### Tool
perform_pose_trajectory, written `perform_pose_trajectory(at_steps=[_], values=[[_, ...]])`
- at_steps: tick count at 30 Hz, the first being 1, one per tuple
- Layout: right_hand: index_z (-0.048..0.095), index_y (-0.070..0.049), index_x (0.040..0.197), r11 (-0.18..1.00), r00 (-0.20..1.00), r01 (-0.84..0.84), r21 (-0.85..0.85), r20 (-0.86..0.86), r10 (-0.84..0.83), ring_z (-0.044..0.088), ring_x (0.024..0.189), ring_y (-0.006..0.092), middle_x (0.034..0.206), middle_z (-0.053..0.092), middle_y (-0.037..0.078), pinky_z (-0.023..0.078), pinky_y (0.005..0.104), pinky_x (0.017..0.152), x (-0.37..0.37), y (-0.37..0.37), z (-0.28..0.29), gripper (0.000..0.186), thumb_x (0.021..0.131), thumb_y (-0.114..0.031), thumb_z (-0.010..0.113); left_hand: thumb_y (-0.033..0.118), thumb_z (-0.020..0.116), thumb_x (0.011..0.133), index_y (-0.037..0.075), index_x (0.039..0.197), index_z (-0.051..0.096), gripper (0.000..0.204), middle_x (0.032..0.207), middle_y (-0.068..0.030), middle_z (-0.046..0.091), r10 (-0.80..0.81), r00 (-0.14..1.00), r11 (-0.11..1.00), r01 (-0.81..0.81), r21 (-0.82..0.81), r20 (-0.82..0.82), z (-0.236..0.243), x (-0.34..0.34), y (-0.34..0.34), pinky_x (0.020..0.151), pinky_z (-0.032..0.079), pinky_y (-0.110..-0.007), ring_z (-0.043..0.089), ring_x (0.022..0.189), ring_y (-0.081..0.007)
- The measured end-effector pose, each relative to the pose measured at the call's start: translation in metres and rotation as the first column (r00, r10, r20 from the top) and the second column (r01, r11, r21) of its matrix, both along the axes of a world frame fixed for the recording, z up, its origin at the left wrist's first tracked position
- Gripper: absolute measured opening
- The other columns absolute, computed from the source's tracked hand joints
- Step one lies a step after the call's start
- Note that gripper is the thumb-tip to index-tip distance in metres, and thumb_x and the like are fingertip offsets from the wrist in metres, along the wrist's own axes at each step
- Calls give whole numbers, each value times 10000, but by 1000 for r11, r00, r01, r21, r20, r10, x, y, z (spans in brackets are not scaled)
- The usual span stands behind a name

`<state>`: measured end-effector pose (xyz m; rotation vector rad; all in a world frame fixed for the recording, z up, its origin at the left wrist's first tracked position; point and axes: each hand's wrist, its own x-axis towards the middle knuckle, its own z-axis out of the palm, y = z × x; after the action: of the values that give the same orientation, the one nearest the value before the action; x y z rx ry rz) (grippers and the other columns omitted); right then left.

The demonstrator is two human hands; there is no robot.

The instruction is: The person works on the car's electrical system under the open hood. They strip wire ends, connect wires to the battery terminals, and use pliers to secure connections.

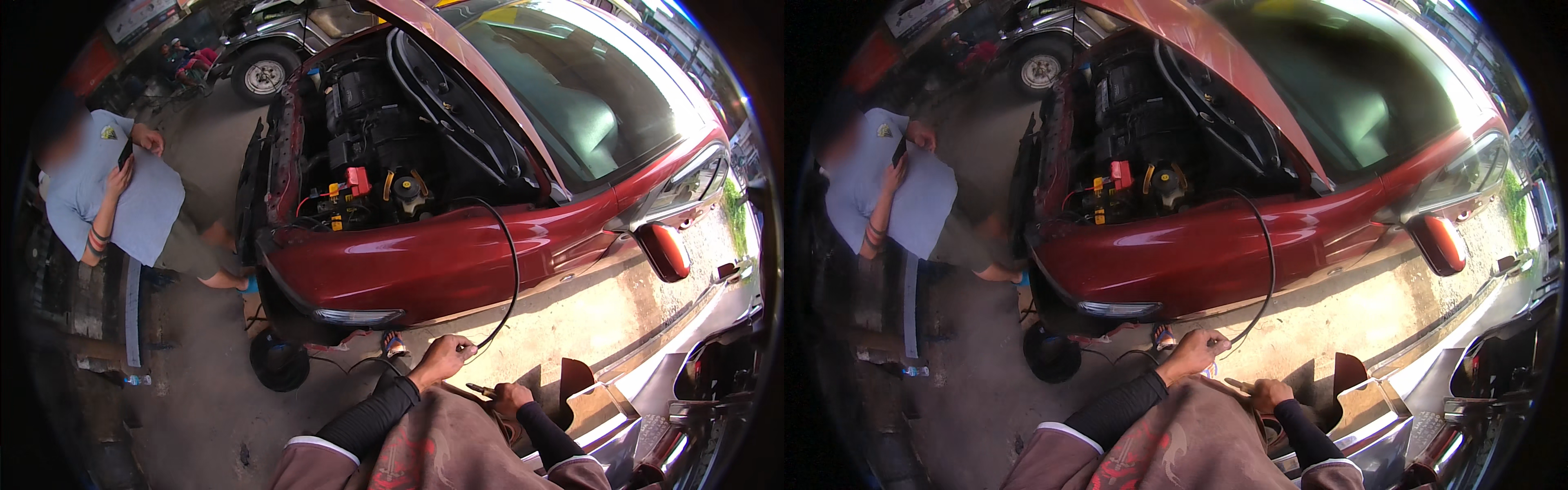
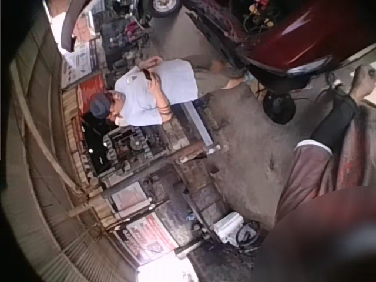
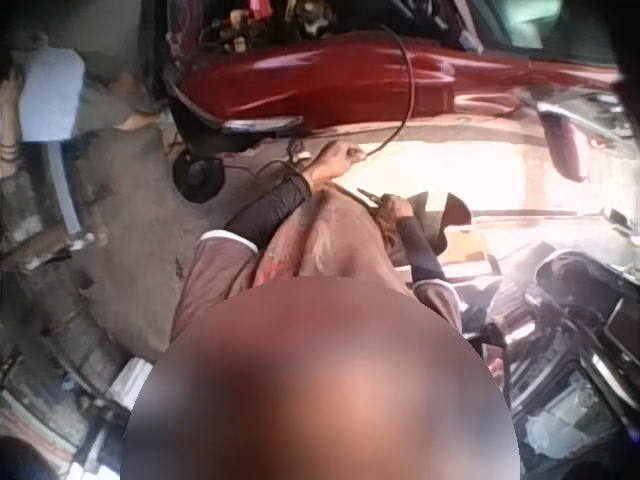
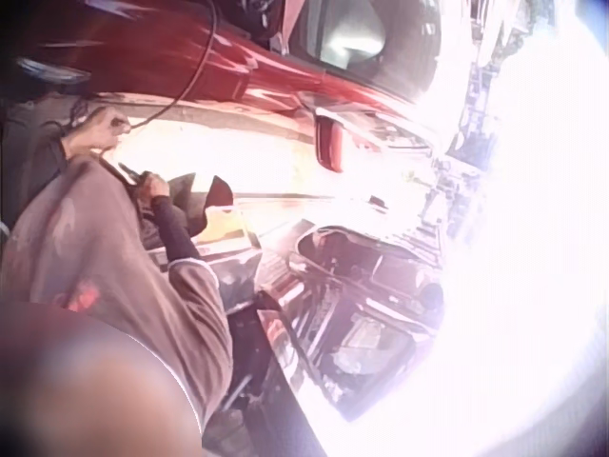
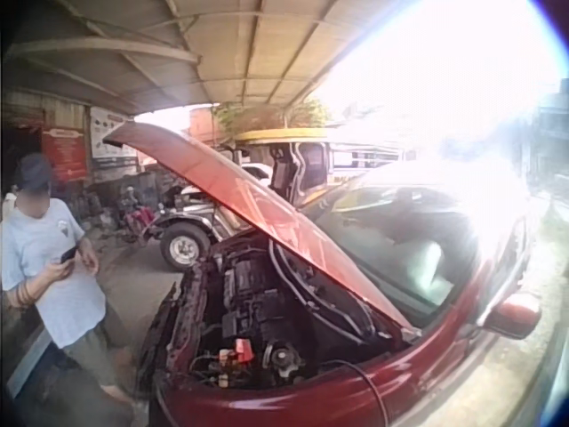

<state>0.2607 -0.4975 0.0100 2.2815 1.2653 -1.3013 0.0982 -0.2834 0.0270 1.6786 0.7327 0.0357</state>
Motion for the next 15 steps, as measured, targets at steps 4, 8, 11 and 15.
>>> perform_pose_trajectory(at_steps=[4,8,11,15], values=[[663,-35,1148,870,934,322,373,27,-357,712,958,450,970,730,240,554,509,843,50,30,71,474,908,-440,712,310,723,995,48,1130,791,302,1145,-147,738,-108,994,993,108,40,-26,-18,-46,8,914,532,-400,700,1061,-313],[535,-14,1373,439,982,117,891,-38,-183,656,1082,460,1186,656,263,535,498,893,87,155,127,501,971,-284,662,267,765,953,69,1136,792,271,1249,-130,691,-78,997,963,71,260,17,-37,-80,-7,981,509,-402,649,1132,-347],[572,-58,1381,240,903,-305,922,360,-233,645,1074,479,1111,663,256,527,543,936,116,295,135,481,973,-296,665,170,707,1006,45,1179,759,220,1190,-91,718,150,982,960,-117,-256,112,-40,-93,-19,1023,511,-403,667,1155,-281],[580,-109,1353,542,756,-371,754,584,-295,627,1119,481,1161,665,236,521,565,954,167,436,124,458,956,-309,691,86,630,1068,12,1387,663,329,1265,-68,721,231,943,831,-63,-553,239,-32,-105,-15,1029,508,-316,648,1183,-160]])
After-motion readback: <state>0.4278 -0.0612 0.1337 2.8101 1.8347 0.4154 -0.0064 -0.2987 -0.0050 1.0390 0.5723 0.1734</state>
